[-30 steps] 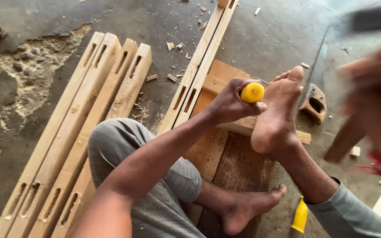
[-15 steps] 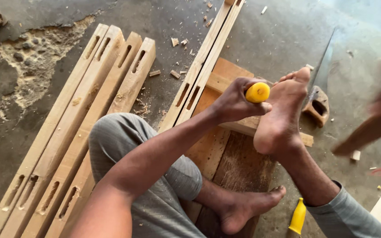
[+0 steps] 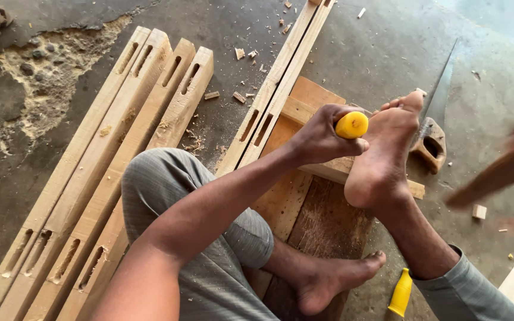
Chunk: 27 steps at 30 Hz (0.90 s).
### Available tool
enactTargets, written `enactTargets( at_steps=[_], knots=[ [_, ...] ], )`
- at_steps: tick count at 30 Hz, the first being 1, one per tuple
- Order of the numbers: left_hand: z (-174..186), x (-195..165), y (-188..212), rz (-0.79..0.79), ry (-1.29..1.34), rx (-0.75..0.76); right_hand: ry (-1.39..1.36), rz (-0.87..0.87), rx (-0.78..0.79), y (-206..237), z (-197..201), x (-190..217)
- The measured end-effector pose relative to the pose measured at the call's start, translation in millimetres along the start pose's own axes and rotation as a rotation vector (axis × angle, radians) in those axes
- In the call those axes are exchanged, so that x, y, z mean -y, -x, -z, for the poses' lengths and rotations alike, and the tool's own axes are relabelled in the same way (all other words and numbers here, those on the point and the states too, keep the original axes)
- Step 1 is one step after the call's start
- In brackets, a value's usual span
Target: The person sits on the workshop floor and uses a mallet to strike a chisel, cutting rectangular mortise slots into wooden rails. They reposition the wood pieces, hold a rail steady with their foot, and fit a tenon end of one board into a cut slot to check the joint.
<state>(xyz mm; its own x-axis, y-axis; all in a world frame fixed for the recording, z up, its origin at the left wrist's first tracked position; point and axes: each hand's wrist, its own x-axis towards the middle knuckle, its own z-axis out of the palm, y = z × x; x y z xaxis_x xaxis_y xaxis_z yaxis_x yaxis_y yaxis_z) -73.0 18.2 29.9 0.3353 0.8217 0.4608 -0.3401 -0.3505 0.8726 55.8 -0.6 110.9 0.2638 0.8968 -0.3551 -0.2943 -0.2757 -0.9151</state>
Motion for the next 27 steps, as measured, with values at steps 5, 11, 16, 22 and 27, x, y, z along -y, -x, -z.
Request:
enactTargets(
  at_steps=[5,11,16,22,27],
  knots=[
    [-0.2,2.4,0.8,-0.011,-0.015,0.001,1.057,0.49,0.467,-29.1,87.6,33.9],
    [-2.9,3.4,-1.0,0.061,0.042,0.04,1.102,0.415,0.33,21.0,35.2,69.5],
    [2.0,8.3,2.2,-0.004,0.046,0.014,0.116,0.102,0.089,23.5,-23.3,7.7],
    [1.4,12.8,3.1,0.028,0.057,0.007,1.041,0.556,0.396,-3.5,61.6,35.7],
    [0.0,10.4,4.6,0.037,0.023,-0.011,1.178,0.863,0.513,27.6,64.0,81.7]
  ],
)
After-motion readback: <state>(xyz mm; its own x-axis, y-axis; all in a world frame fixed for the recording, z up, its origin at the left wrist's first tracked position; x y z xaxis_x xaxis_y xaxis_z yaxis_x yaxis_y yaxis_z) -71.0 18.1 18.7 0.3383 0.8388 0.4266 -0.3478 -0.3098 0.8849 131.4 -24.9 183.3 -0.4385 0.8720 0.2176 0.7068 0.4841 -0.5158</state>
